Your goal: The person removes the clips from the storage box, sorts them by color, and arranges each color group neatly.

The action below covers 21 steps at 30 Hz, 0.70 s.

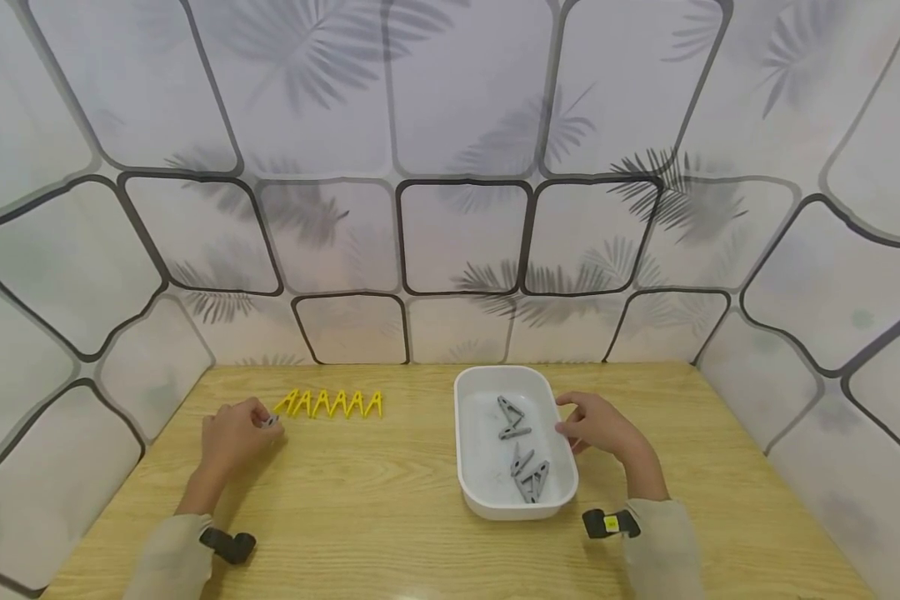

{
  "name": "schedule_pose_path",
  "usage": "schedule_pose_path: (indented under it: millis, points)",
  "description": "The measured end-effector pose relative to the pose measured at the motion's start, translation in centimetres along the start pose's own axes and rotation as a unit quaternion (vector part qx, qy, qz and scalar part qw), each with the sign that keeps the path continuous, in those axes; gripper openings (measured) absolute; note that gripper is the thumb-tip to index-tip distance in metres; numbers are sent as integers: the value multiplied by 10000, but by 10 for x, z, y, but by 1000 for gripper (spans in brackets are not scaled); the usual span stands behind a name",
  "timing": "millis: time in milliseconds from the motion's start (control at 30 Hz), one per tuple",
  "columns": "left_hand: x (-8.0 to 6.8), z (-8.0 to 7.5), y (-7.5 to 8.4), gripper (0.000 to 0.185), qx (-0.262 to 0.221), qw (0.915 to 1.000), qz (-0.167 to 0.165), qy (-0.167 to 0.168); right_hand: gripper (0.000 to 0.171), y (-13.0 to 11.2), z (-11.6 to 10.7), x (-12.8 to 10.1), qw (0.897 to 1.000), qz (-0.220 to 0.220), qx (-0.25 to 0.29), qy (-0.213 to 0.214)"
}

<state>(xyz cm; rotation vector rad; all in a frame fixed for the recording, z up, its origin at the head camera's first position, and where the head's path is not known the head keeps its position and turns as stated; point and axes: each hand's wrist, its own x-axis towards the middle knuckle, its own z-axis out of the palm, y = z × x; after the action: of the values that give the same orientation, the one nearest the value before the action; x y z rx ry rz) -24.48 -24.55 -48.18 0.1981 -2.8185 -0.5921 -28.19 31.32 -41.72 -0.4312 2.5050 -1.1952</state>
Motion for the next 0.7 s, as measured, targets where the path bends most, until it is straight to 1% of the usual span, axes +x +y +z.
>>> schedule_pose_path:
  millis: [200, 700]
  points:
    - [-1, 3, -1, 23, -43, 9999, -111, -98, 55, -1, 0, 0, 10000, -12, 25, -4]
    - [1, 10, -5, 24, -51, 9997, -219, -127, 55, 0, 0, 0, 10000, -22, 19, -35]
